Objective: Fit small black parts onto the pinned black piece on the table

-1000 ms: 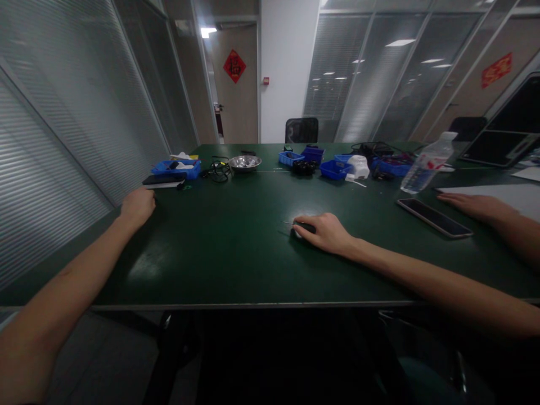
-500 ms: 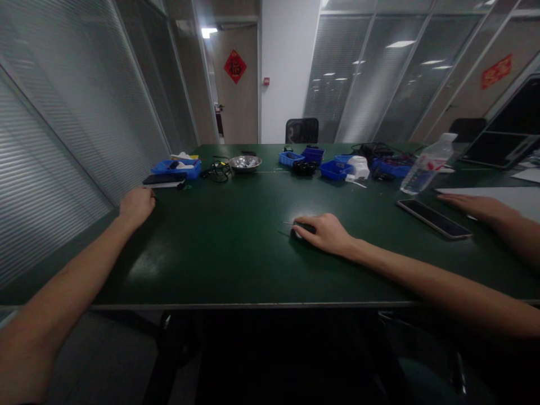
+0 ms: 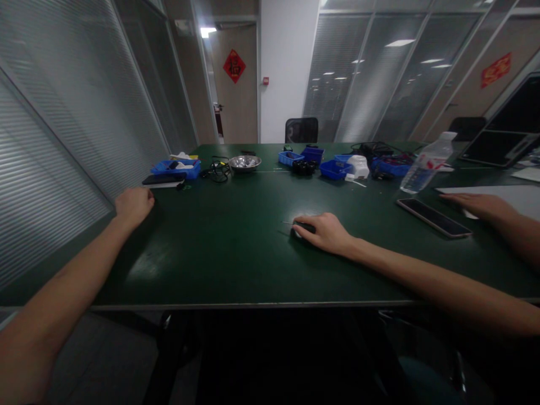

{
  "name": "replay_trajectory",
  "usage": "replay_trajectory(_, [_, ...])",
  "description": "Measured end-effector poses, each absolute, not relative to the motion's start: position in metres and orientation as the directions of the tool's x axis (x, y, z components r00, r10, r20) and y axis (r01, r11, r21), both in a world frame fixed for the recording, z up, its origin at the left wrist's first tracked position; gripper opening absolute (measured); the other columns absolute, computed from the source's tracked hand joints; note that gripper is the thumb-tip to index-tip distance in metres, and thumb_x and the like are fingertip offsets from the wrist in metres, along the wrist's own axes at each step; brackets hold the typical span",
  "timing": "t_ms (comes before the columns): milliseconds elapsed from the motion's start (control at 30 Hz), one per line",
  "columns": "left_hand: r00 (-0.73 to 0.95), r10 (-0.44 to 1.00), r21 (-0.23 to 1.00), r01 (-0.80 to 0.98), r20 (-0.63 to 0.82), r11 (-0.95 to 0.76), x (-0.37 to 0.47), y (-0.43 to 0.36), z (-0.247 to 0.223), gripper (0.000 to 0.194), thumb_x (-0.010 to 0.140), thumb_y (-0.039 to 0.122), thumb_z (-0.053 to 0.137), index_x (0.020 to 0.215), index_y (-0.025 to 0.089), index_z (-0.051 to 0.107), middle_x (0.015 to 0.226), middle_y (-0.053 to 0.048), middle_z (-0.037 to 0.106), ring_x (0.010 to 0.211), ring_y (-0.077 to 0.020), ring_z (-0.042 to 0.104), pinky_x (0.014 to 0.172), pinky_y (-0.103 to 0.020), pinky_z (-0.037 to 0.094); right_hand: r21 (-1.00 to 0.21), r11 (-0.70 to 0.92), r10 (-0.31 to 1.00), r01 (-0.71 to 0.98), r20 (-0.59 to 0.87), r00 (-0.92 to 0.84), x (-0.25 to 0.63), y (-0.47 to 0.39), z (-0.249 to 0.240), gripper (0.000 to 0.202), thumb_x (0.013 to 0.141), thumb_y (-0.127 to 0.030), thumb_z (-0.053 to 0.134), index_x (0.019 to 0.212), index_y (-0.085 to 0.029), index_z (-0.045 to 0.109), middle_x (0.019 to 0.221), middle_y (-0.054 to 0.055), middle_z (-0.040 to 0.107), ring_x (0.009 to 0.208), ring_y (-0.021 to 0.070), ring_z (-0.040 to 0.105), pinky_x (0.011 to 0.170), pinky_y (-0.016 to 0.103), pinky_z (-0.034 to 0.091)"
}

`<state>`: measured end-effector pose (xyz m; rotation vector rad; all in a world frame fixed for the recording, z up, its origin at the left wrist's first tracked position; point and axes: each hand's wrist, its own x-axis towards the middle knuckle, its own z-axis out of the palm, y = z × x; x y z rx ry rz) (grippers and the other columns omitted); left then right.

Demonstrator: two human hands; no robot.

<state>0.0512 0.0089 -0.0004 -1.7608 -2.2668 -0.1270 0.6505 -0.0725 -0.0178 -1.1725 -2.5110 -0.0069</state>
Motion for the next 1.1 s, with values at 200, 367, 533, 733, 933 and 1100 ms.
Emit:
replay_trajectory(200, [-0.23, 0.937, -0.077, 0.963, 0.262, 0.258, 0.048, 0.012, -0.001, 0.037, 0.101, 0.034, 0.054, 0.118, 0.01, 0.076, 0.113, -0.018, 0.069, 0.093, -0.0275, 0.055, 0.089, -0.041, 0.049, -0.159, 0.652, 0.744, 0.742, 0.326, -0.583, 0.649, -0.074, -0.016, 0.049, 0.109, -0.051, 0.048, 0.128, -0.018, 0.078, 0.097, 0.009, 0.083, 0.072, 0.0208, 0.073, 0.07, 0.032, 0.051])
replay_trajectory(367, [-0.244, 0.935, -0.069, 0.961, 0.258, 0.269, 0.045, 0.014, -0.002, 0.036, 0.098, 0.034, 0.058, 0.115, 0.009, 0.078, 0.106, -0.016, 0.069, 0.088, -0.0247, 0.053, 0.087, -0.037, 0.047, -0.158, 0.651, 0.745, 0.743, 0.321, -0.585, 0.65, -0.074, -0.017, 0.049, 0.109, -0.052, 0.048, 0.129, -0.018, 0.078, 0.096, 0.009, 0.083, 0.071, 0.0204, 0.073, 0.07, 0.032, 0.051])
replay_trajectory(533, [-0.248, 0.933, -0.044, 0.962, 0.261, 0.268, 0.042, 0.015, -0.004, 0.037, 0.098, 0.036, 0.058, 0.111, 0.008, 0.078, 0.099, -0.014, 0.068, 0.087, -0.0244, 0.052, 0.087, -0.035, 0.046, -0.158, 0.65, 0.747, 0.744, 0.316, -0.585, 0.649, -0.075, -0.015, 0.049, 0.109, -0.051, 0.047, 0.128, -0.019, 0.078, 0.101, 0.009, 0.083, 0.073, 0.0211, 0.074, 0.071, 0.032, 0.052])
replay_trajectory(733, [-0.264, 0.929, -0.045, 0.958, 0.259, 0.285, 0.043, 0.014, -0.003, 0.037, 0.099, 0.037, 0.057, 0.111, 0.009, 0.078, 0.104, -0.015, 0.07, 0.09, -0.0264, 0.056, 0.084, -0.035, 0.046, -0.159, 0.644, 0.752, 0.748, 0.308, -0.583, 0.648, -0.076, -0.013, 0.05, 0.109, -0.052, 0.047, 0.129, -0.018, 0.078, 0.1, 0.01, 0.083, 0.075, 0.022, 0.074, 0.072, 0.033, 0.052])
replay_trajectory(933, [-0.293, 0.928, -0.034, 0.95, 0.23, 0.309, 0.042, 0.014, -0.001, 0.039, 0.098, 0.038, 0.059, 0.118, 0.01, 0.078, 0.11, -0.015, 0.071, 0.093, -0.0255, 0.056, 0.082, -0.031, 0.044, -0.178, 0.648, 0.753, 0.741, 0.301, -0.586, 0.648, -0.076, -0.012, 0.052, 0.109, -0.051, 0.046, 0.13, -0.016, 0.077, 0.1, 0.01, 0.082, 0.074, 0.0213, 0.073, 0.072, 0.032, 0.053])
replay_trajectory(1100, [-0.293, 0.926, -0.004, 0.953, 0.237, 0.303, 0.039, 0.014, -0.002, 0.038, 0.099, 0.037, 0.058, 0.119, 0.01, 0.077, 0.109, -0.014, 0.069, 0.09, -0.024, 0.053, 0.083, -0.032, 0.044, -0.176, 0.648, 0.752, 0.741, 0.303, -0.586, 0.648, -0.076, -0.012, 0.051, 0.109, -0.052, 0.046, 0.129, -0.016, 0.077, 0.1, 0.01, 0.082, 0.074, 0.0221, 0.074, 0.072, 0.034, 0.053])
